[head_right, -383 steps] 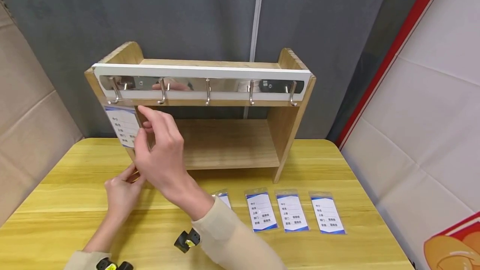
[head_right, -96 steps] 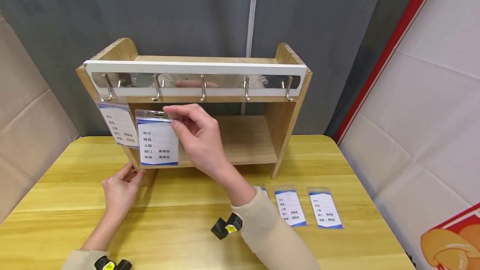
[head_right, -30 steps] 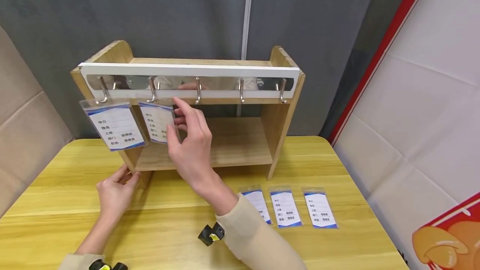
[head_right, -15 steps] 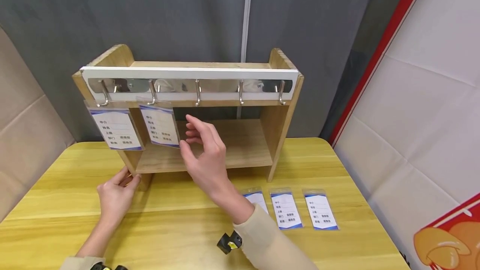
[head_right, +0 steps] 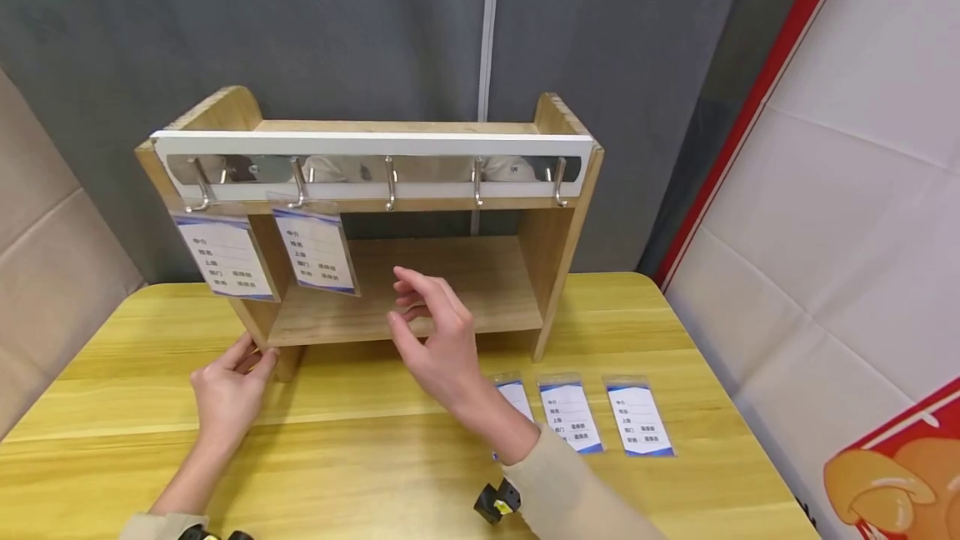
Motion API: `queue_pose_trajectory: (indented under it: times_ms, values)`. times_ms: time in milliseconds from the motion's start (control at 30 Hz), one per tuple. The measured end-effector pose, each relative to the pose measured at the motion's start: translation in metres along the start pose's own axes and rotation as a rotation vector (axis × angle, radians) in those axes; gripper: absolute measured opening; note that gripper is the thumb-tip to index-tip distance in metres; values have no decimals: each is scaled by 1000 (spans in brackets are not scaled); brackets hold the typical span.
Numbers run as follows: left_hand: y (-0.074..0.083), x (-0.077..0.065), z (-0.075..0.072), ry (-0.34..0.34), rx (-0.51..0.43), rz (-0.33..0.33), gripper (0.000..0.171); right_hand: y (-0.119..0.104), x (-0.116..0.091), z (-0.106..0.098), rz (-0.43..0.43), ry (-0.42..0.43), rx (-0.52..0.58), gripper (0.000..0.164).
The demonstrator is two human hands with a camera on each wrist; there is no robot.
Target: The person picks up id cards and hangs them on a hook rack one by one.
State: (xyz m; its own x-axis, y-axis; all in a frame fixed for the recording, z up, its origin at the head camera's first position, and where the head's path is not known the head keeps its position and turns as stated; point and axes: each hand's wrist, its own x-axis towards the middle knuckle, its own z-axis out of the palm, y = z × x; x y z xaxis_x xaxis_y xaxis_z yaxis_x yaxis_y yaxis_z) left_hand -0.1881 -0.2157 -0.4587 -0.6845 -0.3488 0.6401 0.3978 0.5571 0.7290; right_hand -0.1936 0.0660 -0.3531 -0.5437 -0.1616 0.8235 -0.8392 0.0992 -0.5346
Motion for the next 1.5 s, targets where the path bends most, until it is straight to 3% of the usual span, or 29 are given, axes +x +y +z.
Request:
queue_pose_trajectory:
  times_ms: [367,633,900,1300,1500]
  values:
    - [0,-1,0,1,-5,21,42,24,-26,-22,9,-5,-47,50]
    - [0,-1,-1,3,-19,-11,42,39,-46,-49,87,-72,-71,47]
    - [1,-2,1,0,-18,-14,43,50,-67,-78,111,-165,-146,52]
    - [0,1,2,4,-28,-22,43,54,-90,-107,379,-333,-358,45]
    - [0,-1,1,7,-26,-17,44,56,-95,-115,542,-458,-448,43]
